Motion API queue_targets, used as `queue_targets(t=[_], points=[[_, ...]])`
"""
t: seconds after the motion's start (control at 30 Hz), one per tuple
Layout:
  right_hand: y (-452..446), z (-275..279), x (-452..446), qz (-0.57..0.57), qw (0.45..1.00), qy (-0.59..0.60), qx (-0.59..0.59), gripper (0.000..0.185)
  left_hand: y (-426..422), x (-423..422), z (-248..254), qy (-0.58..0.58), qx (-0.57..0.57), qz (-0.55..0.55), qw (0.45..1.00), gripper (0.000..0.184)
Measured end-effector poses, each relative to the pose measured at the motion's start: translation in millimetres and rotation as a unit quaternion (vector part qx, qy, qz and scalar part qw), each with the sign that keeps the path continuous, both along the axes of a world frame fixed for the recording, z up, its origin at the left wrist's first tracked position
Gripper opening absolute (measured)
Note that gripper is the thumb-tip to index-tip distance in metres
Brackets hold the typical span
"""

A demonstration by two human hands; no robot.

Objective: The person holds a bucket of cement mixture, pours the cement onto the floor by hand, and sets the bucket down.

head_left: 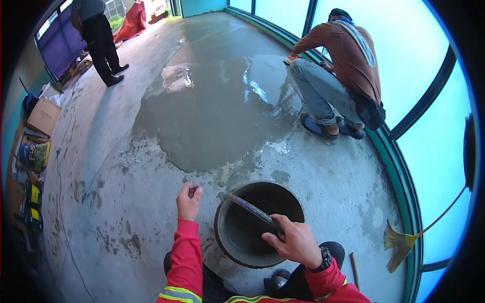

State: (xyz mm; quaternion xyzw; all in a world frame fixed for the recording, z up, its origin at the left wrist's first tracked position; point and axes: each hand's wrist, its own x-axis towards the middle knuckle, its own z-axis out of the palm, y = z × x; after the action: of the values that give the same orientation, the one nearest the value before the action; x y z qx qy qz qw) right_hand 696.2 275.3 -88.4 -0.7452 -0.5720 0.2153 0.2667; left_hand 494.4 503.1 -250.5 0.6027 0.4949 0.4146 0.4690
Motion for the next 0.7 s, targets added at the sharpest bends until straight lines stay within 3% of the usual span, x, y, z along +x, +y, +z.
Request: queue_targets(t=[0.7], points=[[2.6,2.4,-1.1,-0.004,0.999,0.015,-0.042,0.047,-2.2,3.1,5.5,0.048,0.007,-0.030,0.998,0.014]])
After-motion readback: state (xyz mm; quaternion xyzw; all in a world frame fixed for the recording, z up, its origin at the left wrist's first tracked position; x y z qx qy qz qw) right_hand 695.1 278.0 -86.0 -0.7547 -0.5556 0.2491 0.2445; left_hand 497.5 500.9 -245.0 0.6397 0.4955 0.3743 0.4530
